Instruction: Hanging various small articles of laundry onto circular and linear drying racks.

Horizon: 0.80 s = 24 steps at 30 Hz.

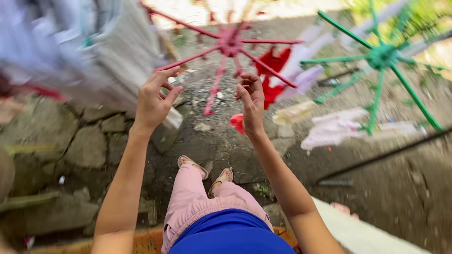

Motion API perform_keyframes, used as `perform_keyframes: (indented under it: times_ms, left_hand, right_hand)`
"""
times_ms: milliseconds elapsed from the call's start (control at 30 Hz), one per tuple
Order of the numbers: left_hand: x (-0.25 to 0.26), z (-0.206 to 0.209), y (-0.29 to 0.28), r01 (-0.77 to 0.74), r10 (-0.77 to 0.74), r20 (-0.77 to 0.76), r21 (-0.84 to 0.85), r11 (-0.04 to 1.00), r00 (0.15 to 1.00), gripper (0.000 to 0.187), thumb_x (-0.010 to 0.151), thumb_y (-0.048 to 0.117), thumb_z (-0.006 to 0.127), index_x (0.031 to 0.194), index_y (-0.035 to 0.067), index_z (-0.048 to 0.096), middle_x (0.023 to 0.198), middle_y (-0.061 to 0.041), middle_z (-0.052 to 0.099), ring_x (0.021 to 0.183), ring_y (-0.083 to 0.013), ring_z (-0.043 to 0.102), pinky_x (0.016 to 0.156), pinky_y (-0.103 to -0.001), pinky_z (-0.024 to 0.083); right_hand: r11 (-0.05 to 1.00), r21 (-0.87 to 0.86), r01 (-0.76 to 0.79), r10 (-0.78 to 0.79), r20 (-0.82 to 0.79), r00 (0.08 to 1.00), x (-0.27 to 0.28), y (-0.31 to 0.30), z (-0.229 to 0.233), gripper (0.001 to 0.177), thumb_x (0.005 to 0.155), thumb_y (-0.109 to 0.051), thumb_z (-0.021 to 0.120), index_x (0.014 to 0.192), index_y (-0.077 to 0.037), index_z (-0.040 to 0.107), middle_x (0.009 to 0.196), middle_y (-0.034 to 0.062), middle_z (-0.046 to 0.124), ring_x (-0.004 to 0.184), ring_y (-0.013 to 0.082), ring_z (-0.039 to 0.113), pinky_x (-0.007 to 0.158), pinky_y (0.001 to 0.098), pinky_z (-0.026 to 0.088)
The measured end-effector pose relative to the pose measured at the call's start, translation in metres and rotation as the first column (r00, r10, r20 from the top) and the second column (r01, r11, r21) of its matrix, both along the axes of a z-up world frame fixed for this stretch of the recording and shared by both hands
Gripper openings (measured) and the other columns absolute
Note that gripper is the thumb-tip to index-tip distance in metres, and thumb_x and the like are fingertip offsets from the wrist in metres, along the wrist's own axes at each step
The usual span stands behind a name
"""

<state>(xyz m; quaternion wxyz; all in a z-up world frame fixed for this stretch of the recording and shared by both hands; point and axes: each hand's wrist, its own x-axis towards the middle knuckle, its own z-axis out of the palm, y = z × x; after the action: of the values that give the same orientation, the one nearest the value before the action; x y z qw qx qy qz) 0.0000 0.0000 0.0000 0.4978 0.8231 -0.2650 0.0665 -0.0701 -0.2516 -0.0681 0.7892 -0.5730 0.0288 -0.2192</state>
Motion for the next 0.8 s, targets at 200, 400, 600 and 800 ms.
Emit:
perform_keyframes:
  times_ms: [200,400,600,800]
  left_hand:
    - [-0.041,-0.023,0.142,-0.375,0.370,-0.084,-0.049,0.926,0.925,0.043,0.092,0.002,0.074,0.134,0.008,0.068,0.119,-0.008,0.072,0.079,-0.0122,0.068,0.059,-0.026,0.053]
    - [-0.090,-0.061,0.286,-0.629,0.616,-0.148,-0.059,0.775,0.774,0.040,0.092,0.004,0.074,0.132,0.007,0.069,0.115,-0.007,0.073,0.077,-0.0105,0.066,0.058,-0.026,0.054]
    - [-0.141,-0.112,0.420,-0.796,0.753,-0.290,-0.056,0.602,0.590,0.037,0.092,0.007,0.073,0.129,0.008,0.070,0.113,-0.007,0.073,0.073,-0.0084,0.066,0.055,-0.025,0.057]
    - [-0.188,-0.148,0.522,-0.899,0.864,-0.268,-0.023,0.437,0.427,0.037,0.091,0.007,0.075,0.128,0.007,0.071,0.110,-0.007,0.075,0.071,-0.0095,0.065,0.056,-0.026,0.054]
  right_hand:
    - [0.937,-0.024,-0.348,0.347,-0.029,0.937,0.038,0.131,0.003,0.022,0.104,-0.008,0.061,0.125,-0.006,0.056,0.100,0.0004,0.054,0.087,0.0088,0.053,0.083,0.0266,0.048]
    - [0.808,-0.089,-0.582,0.580,-0.047,0.813,0.063,0.287,0.006,0.021,0.103,-0.008,0.061,0.124,-0.006,0.057,0.095,-0.0009,0.055,0.086,0.0084,0.054,0.081,0.0261,0.048]
    - [0.634,0.009,-0.773,0.772,-0.063,0.632,0.074,0.457,-0.014,0.022,0.103,-0.009,0.061,0.124,-0.007,0.056,0.093,-0.0025,0.054,0.084,0.0061,0.052,0.078,0.0240,0.046]
    - [0.474,0.007,-0.880,0.878,-0.079,0.472,0.069,0.596,-0.042,0.020,0.104,-0.011,0.062,0.123,-0.008,0.057,0.093,-0.0027,0.054,0.082,0.0061,0.052,0.075,0.0226,0.043]
